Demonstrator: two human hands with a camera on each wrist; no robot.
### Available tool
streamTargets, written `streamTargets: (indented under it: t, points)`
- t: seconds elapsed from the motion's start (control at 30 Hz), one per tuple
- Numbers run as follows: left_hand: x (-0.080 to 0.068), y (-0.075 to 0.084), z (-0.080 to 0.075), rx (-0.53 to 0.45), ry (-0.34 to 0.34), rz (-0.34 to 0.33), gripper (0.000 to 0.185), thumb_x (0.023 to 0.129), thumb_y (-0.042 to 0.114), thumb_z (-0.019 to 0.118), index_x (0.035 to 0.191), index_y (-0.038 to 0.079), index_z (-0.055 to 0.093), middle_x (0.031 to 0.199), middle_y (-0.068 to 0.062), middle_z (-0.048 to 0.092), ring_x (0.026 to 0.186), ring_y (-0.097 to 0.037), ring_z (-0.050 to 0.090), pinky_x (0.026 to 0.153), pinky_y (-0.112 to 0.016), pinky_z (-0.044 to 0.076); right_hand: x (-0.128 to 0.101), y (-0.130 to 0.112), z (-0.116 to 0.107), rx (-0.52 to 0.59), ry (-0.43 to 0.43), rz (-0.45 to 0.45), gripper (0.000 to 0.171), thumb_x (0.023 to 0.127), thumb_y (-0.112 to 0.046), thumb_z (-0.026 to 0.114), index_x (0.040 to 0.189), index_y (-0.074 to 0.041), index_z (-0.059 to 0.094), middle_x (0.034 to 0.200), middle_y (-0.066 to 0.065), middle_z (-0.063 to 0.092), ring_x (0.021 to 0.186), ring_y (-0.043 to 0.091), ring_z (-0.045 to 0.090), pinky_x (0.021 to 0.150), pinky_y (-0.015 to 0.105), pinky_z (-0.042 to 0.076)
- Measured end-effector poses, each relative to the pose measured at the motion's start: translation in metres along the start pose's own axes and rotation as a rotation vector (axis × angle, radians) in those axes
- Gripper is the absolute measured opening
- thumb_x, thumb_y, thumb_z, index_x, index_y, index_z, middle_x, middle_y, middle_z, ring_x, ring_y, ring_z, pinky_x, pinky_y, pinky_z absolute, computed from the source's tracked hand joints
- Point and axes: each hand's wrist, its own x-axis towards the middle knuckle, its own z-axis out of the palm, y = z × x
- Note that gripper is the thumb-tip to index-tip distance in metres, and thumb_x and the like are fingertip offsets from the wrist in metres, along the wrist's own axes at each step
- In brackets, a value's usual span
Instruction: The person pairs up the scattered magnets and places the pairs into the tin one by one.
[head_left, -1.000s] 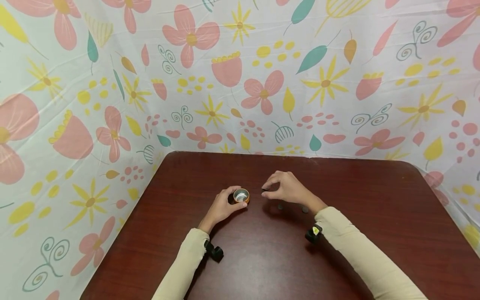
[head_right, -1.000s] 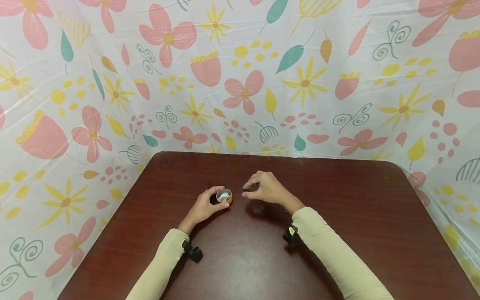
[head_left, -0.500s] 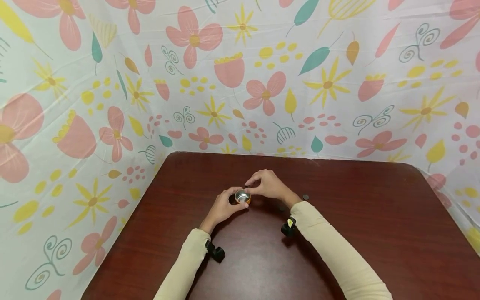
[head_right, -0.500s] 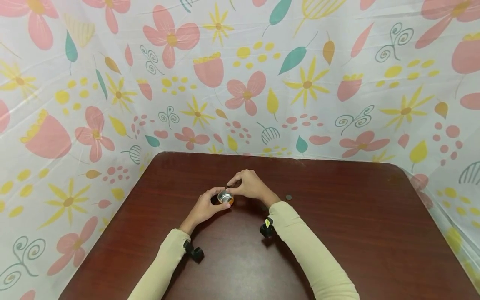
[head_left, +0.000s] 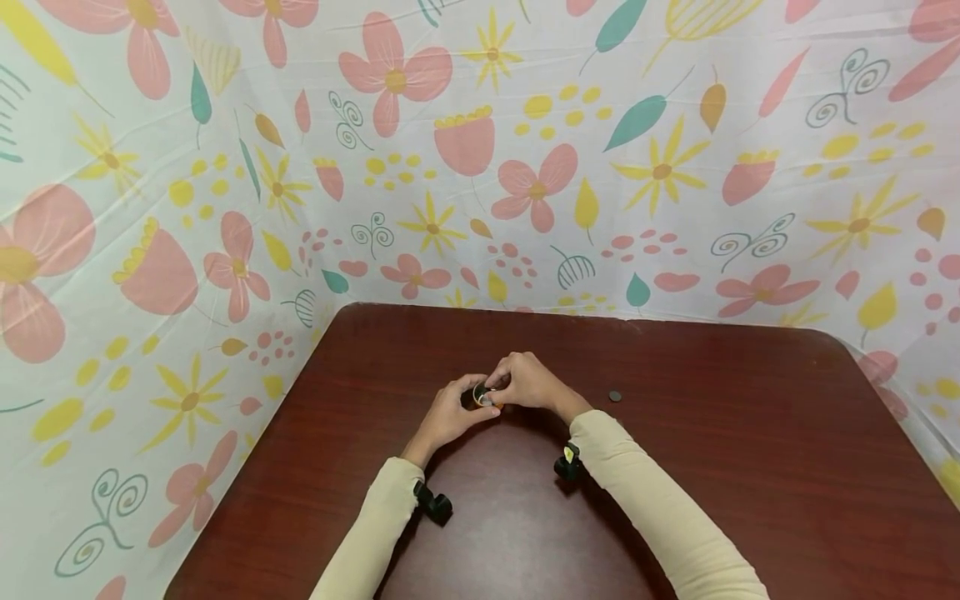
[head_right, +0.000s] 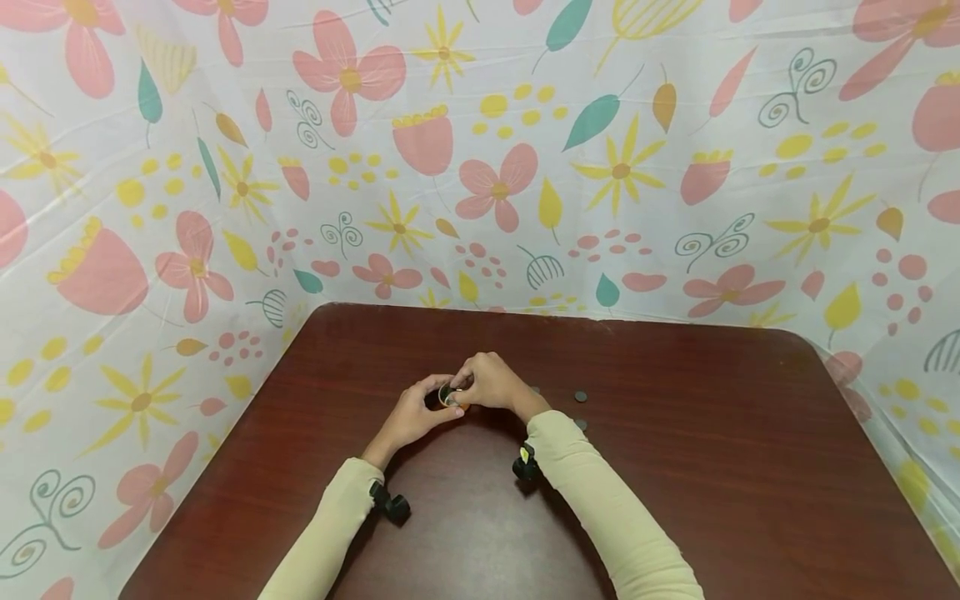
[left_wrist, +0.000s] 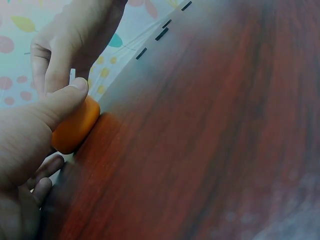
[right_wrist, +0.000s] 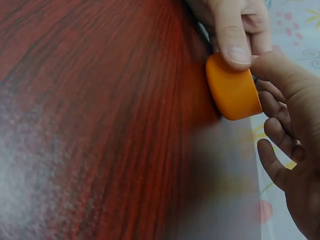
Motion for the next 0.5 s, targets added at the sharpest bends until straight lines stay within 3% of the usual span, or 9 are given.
streamTargets:
  t: [0.5]
  points:
    - [0.0004, 0.0021, 0.0006, 0.02, 0.014, -0.004, 0.066, 0.087, 0.044, 0.082, 0.143, 0.02, 0.057, 0.14, 0.002, 0.062, 0.133, -0.019, 0.054, 0.11, -0.048, 0.044, -0.0046, -0.0016, 0.0009, 0.001, 0.014, -0.026, 0.013, 0.088, -0.024, 0.083, 0.097, -0.014, 0.084, 0.092, -0.003, 0.074, 0.083, 0.013, 0.063, 0.071, 0.027, 0.052]
